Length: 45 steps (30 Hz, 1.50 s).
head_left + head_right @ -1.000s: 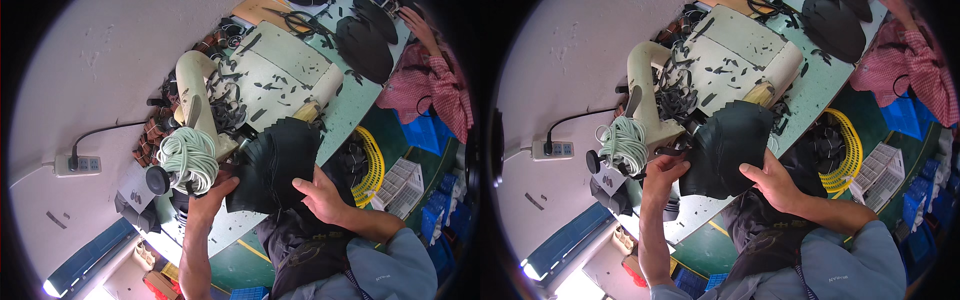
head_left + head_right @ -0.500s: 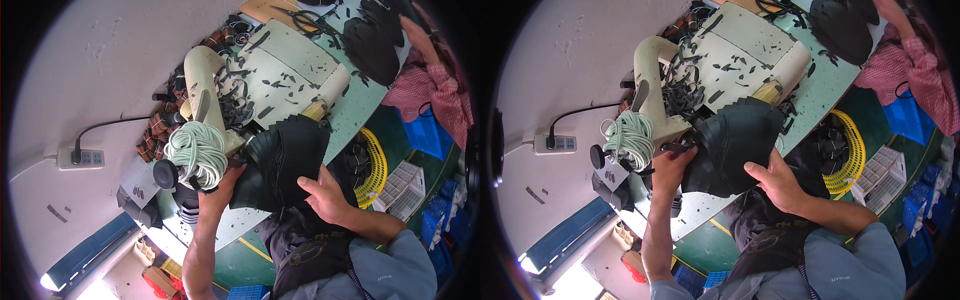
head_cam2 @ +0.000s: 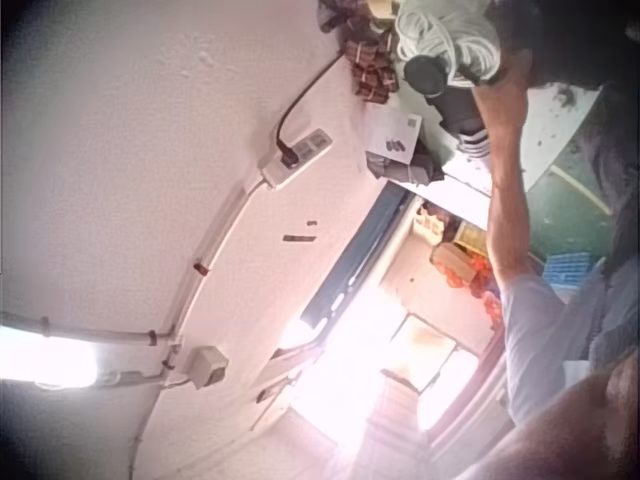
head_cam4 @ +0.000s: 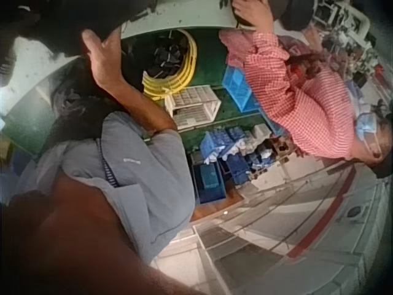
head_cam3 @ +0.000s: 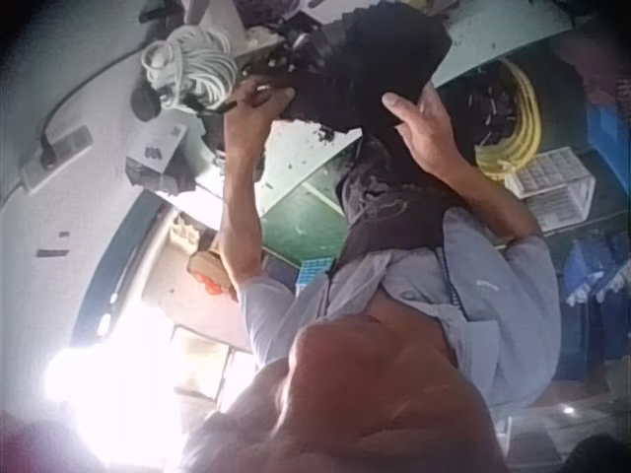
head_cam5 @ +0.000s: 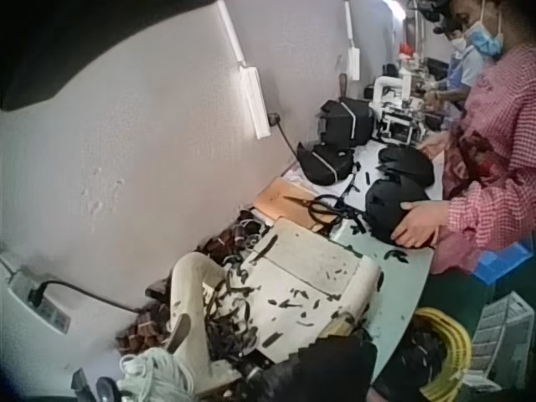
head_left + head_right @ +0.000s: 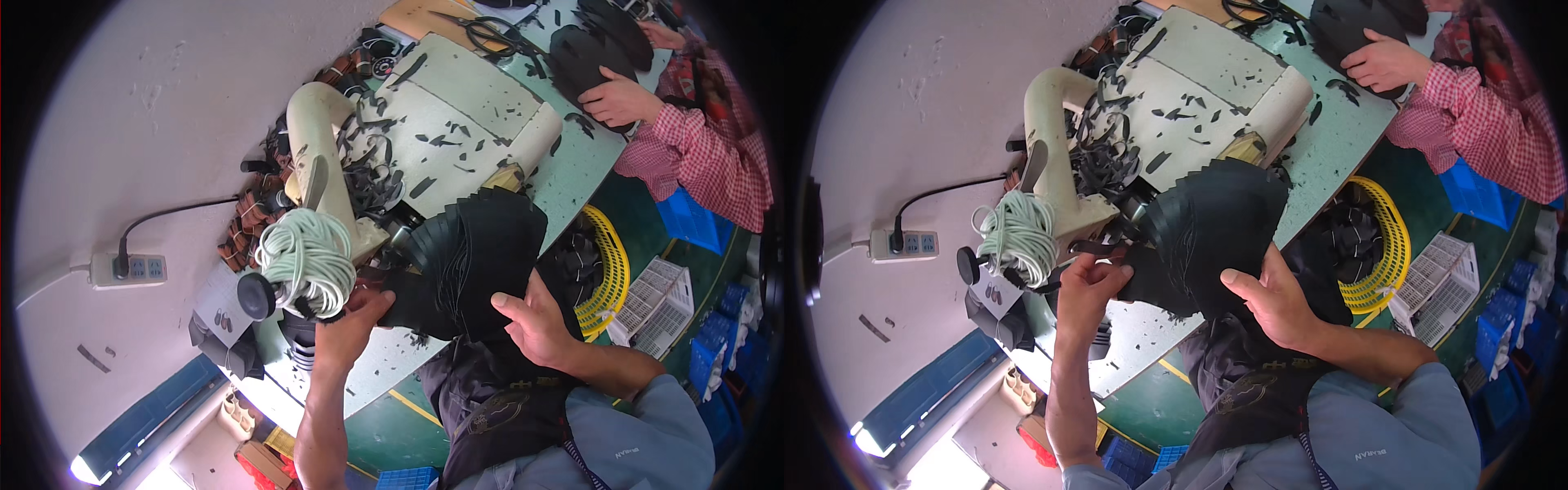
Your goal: The person shaves the edges of black shoe components using an industrial edge-trimming machine.
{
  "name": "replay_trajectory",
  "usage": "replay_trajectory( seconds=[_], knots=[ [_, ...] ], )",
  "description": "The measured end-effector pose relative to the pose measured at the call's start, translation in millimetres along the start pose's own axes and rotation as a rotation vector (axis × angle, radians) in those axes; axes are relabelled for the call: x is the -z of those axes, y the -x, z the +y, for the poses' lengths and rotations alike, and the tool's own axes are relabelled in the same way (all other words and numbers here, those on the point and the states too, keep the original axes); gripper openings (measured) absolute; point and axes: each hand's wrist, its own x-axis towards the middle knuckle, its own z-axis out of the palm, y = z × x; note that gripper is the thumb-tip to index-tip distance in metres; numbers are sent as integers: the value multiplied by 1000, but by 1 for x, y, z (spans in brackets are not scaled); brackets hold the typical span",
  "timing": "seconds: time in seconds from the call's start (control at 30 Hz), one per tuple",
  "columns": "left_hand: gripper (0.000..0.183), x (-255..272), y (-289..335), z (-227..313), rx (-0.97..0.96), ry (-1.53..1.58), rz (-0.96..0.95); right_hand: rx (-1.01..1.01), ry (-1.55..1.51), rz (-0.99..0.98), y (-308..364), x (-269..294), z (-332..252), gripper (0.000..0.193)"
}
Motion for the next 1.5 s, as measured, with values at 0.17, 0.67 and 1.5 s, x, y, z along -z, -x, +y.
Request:
replay_trajectory(
  seconds=[0.17, 0.67, 1.5],
  knots=[
    [14, -4, -8, 1, -14, 66, -18, 19, 13, -19, 2, -8, 4, 54],
    [76, -70, 105, -53, -57, 357, -104, -270, 492, -355, 38, -8, 16, 80],
    [44, -23, 177, -72, 114, 414, -256, -317, 1150, -1057, 31, -10, -28, 62]
  ],
)
